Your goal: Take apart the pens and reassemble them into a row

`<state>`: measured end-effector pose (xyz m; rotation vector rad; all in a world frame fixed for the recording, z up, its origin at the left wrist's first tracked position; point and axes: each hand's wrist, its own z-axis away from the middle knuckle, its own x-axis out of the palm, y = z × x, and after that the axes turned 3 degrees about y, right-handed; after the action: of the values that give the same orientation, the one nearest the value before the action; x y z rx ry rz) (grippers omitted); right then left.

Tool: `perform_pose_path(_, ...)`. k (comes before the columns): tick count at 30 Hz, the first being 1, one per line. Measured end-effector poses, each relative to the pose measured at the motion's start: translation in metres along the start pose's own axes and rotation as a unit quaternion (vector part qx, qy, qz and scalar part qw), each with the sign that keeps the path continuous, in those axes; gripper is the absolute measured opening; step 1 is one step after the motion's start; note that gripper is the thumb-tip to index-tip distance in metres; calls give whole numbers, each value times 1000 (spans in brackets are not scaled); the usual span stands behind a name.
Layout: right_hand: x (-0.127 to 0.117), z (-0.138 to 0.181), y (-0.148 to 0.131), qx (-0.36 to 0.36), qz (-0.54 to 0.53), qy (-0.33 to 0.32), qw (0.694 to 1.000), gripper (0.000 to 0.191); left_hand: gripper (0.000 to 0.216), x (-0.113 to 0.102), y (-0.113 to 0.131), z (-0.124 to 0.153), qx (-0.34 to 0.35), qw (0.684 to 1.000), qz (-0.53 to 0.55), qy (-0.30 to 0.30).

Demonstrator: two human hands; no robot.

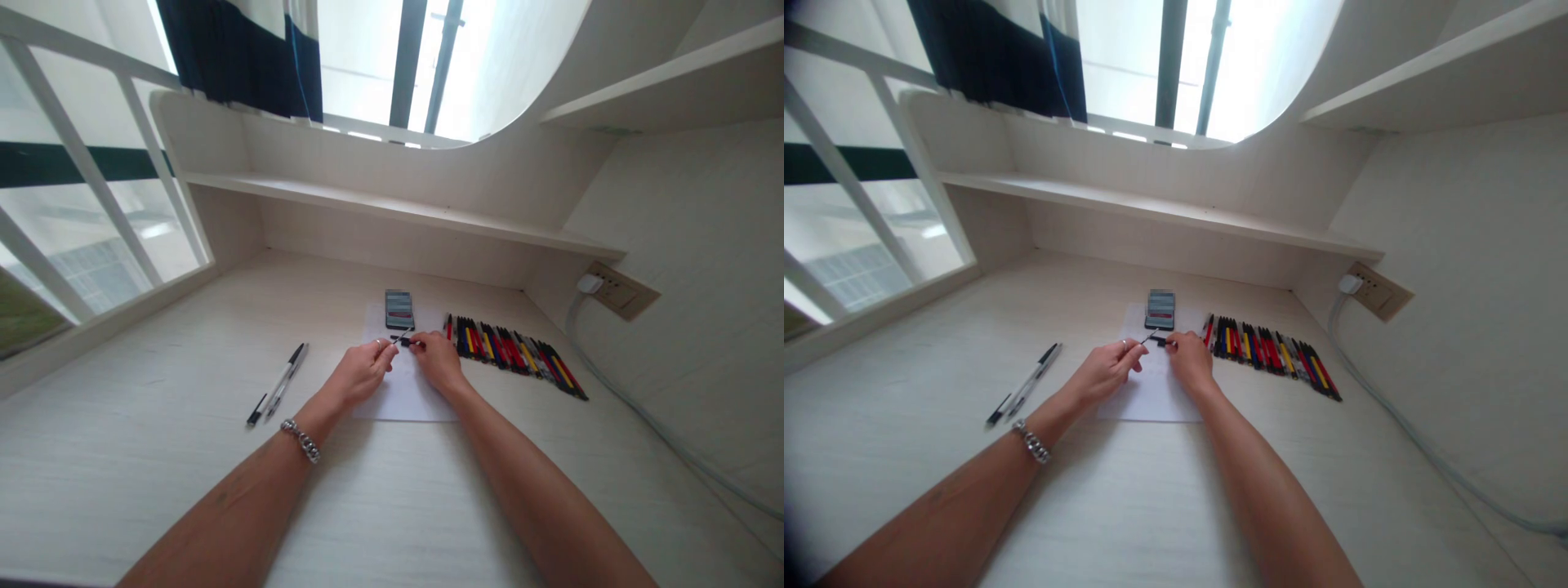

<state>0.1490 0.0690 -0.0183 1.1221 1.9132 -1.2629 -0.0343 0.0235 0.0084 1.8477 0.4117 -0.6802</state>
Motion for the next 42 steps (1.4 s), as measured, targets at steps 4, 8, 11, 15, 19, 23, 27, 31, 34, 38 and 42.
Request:
perform_pose_path(4,-15,0,-1,-21,-78,18,997,21,39,-1,0,1,5,1000,1,-13)
perform_pose_path(8,-39,12,-12,-55,-204,13,977,29,36,2,0,2,14,999,-23,-24)
perform_pose_path(11,-48,27,-19,-80,-222,6,972,25,33,5,0,5,27,998,-37,-38)
perform_pose_path(15,-50,41,-18,-140,-170,5,975,15,34,7,0,8,41,995,-57,-68)
perform_pose_path(19,-52,40,-5,-137,-152,15,979,15,34,2,-2,7,32,993,-83,-81)
perform_pose_path(23,-49,36,8,-70,-150,34,986,15,34,-5,-4,4,17,992,-101,-71)
perform_pose_path(27,-37,33,11,-20,-117,18,993,16,35,-7,-4,5,10,993,-102,-65)
perform_pose_path(31,-28,31,2,0,-59,-1,998,18,36,-5,-2,6,13,994,-91,-67)
perform_pose_path(34,-24,32,-4,0,-1,1,1000,19,36,-4,-3,6,18,994,-84,-66)
perform_pose_path(38,-20,34,-5,3,51,-9,999,20,34,-2,-5,6,21,994,-82,-68)
perform_pose_path(42,-19,32,0,5,48,-26,998,21,35,-2,-5,7,24,993,-88,-70)
